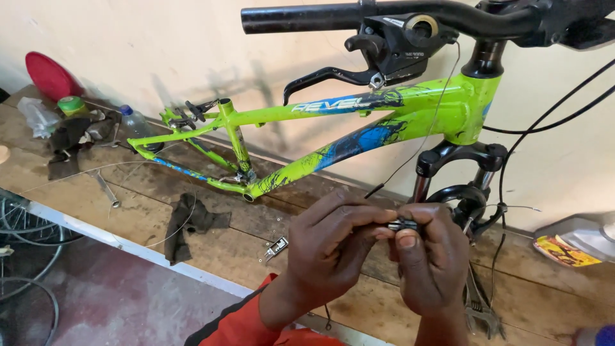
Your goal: Installing and adjusting a bicycle shifter and its cable on a mountain bike frame at a workbench.
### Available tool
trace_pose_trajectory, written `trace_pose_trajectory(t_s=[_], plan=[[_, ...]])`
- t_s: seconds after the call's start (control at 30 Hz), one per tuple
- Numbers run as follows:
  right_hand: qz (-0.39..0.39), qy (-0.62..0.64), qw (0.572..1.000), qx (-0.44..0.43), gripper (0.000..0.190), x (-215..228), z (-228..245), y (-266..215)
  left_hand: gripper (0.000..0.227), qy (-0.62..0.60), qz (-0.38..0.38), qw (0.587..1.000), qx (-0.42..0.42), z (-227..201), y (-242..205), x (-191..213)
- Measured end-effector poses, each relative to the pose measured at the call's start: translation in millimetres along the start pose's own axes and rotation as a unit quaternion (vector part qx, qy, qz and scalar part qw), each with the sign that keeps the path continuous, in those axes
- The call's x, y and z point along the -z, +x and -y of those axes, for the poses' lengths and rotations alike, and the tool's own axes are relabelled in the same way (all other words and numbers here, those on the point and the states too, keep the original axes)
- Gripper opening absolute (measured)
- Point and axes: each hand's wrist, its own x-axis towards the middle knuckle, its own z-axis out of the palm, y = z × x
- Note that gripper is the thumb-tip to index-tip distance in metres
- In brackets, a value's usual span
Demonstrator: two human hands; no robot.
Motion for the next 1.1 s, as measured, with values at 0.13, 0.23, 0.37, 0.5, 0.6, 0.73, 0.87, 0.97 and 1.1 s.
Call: trace_pose_trajectory(t_s=[0.13, 0.23, 0.37, 0.5, 0.6, 0.73, 0.87, 0.97, 1.1], plan=[[0.002, -0.044, 0.999, 0.026, 0.039, 4.5, -2.1, -0.2, 0.011, 0.008, 0.000, 1.000, 0.017, 2.6, -3.1, -0.5], [-0.002, 0.021, 1.000, 0.002, 0.034, 4.4, -6.3, -1.8, 0.010, 0.004, 0.001, 1.000, 0.017, 2.8, -2.3, -1.6], [-0.030, -0.010, 0.998, 0.052, 0.029, 4.9, -20.0, -5.5, 0.012, 0.010, -0.008, 1.000, 0.018, 3.2, -2.7, -3.9], [-0.071, 0.001, 0.996, 0.057, 0.032, -0.5, -14.3, -1.5, 0.013, 0.016, -0.001, 0.999, 0.047, 1.1, -1.1, -2.8], [-0.046, 0.265, 0.961, -0.059, 0.039, -5.6, -14.9, -2.1, 0.012, -0.012, -0.046, 0.997, 0.059, 1.4, -1.8, -10.8], [-0.038, 0.410, 0.911, -0.001, 0.029, -7.7, -3.9, 19.2, 0.014, -0.066, -0.074, 0.994, 0.047, -1.5, 7.7, -14.2], [-0.027, 0.424, 0.904, -0.041, 0.014, 13.7, 12.7, 44.5, 0.016, 0.043, -0.050, 0.998, -0.008, -6.2, 28.0, 0.8], [-0.043, 0.334, 0.940, -0.062, 0.014, 36.8, 23.6, 68.6, 0.017, 0.117, -0.031, 0.989, -0.089, -15.6, 60.9, 19.6], [-0.070, 0.224, 0.971, -0.045, 0.020, 49.1, 26.9, 103.5, 0.034, 0.248, 0.075, 0.957, -0.127, -34.3, 116.0, 35.3]])
